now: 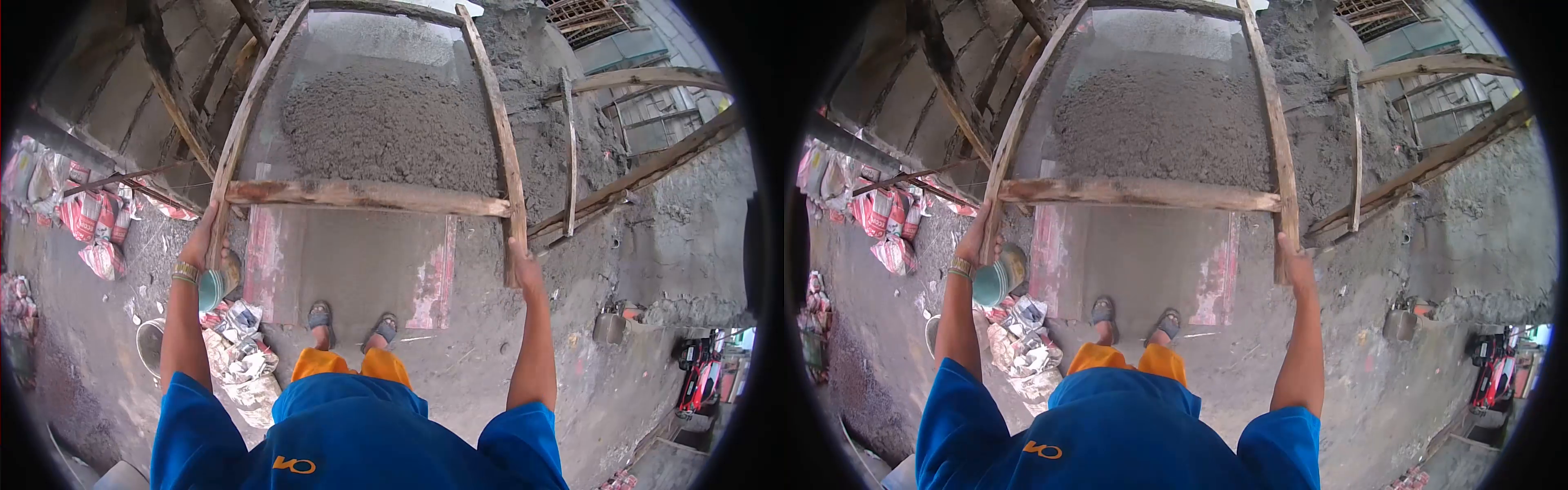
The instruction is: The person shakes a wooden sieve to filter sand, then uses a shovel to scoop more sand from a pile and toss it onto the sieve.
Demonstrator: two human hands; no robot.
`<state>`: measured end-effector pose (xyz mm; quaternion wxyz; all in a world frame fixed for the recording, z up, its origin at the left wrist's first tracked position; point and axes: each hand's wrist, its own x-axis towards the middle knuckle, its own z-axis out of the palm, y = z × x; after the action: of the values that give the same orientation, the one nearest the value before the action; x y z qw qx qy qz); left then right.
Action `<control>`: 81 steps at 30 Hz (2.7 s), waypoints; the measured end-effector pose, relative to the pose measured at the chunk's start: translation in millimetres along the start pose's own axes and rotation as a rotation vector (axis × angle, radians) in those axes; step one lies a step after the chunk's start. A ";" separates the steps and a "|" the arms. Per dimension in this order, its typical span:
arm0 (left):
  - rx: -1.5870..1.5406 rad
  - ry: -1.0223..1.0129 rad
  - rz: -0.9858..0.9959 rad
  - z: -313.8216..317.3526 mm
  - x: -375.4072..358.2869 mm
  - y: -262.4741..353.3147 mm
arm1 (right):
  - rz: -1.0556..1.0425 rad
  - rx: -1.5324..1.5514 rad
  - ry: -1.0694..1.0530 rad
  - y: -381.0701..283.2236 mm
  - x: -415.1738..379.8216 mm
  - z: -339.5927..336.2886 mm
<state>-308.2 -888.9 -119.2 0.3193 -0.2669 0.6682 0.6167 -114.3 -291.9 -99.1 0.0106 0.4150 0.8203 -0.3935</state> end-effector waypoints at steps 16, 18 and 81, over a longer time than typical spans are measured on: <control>-0.357 0.072 -0.022 -77.5 -74.3 -344.9 | 0.178 0.297 -0.035 277.3 -196.3 74.1; -0.216 0.037 -0.003 -79.9 -48.6 -323.4 | 0.163 0.321 -0.100 272.1 -164.6 80.7; 0.030 0.045 0.038 -9.8 -11.2 28.3 | -0.013 -0.071 0.118 -62.3 -22.7 -26.2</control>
<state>-323.1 -896.4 -91.9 0.2965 -0.2631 0.6892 0.6065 -134.4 -311.6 -33.6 -0.0257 0.4316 0.8355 -0.3392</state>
